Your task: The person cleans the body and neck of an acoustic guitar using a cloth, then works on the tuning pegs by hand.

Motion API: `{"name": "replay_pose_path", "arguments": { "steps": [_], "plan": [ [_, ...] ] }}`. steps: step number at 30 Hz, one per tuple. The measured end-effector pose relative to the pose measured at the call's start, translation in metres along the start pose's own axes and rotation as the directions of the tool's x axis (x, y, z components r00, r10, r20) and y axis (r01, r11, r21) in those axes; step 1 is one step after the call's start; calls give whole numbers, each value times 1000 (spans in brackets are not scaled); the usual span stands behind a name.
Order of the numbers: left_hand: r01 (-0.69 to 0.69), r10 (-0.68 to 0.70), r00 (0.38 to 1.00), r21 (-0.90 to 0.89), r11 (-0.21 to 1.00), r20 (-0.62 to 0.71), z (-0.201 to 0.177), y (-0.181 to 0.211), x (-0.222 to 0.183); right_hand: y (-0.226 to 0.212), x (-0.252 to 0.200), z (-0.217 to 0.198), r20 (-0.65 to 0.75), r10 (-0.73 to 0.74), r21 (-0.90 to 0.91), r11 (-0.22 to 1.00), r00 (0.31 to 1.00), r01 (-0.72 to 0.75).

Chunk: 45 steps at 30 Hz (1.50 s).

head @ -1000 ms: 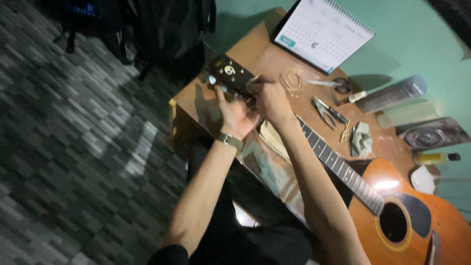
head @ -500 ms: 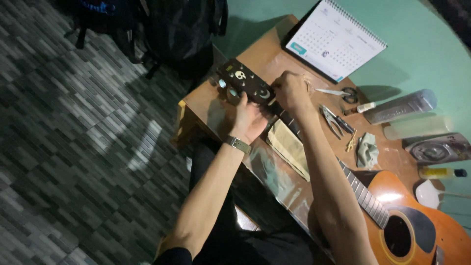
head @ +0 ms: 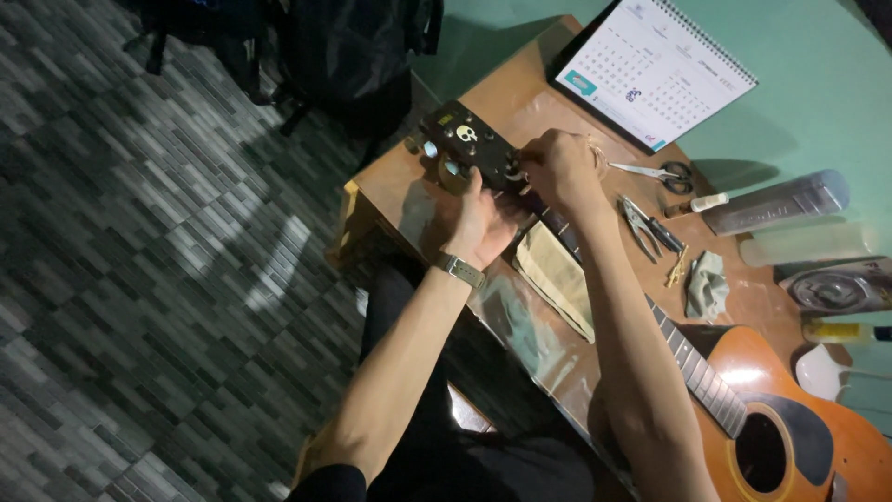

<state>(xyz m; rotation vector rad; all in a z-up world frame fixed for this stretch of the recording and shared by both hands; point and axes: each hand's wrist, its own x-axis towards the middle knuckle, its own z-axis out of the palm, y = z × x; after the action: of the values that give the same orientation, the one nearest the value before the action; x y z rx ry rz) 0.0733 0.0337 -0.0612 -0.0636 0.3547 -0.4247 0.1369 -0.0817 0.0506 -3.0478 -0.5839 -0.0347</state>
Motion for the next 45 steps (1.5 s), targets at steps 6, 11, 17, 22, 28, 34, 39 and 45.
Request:
{"name": "replay_pose_path", "arguments": {
  "steps": [6,11,17,22,28,34,39,45],
  "plan": [
    [-24,24,1000,-51,998,1,44,4,-36,5,4,15,-110,-46,-27,999,993,43],
    [-16,16,1000,-70,997,-8,23,-1,-14,-21,-12,-1,-71,-37,-69,997,997,32],
    [-17,15,999,-55,998,-34,28,3,-12,-7,7,9,-145,-31,-134,991,989,11],
    [-6,-5,996,-120,993,-91,11,-3,-3,-31,-18,11,-64,-16,138,990,998,25],
    [-7,2,997,-69,998,-76,27,-1,-18,-23,-7,17,-172,-3,-31,1000,985,-2],
    [-38,30,996,-98,994,-84,58,1,-43,-11,-1,11,-49,-21,137,990,999,27],
    [-54,39,982,-75,996,-184,17,-5,-1,21,12,-1,-6,-38,114,993,999,39],
    [-12,9,999,-89,996,-33,51,1,-38,-35,-13,-41,97,-100,-3,995,990,100]
  ]
}}
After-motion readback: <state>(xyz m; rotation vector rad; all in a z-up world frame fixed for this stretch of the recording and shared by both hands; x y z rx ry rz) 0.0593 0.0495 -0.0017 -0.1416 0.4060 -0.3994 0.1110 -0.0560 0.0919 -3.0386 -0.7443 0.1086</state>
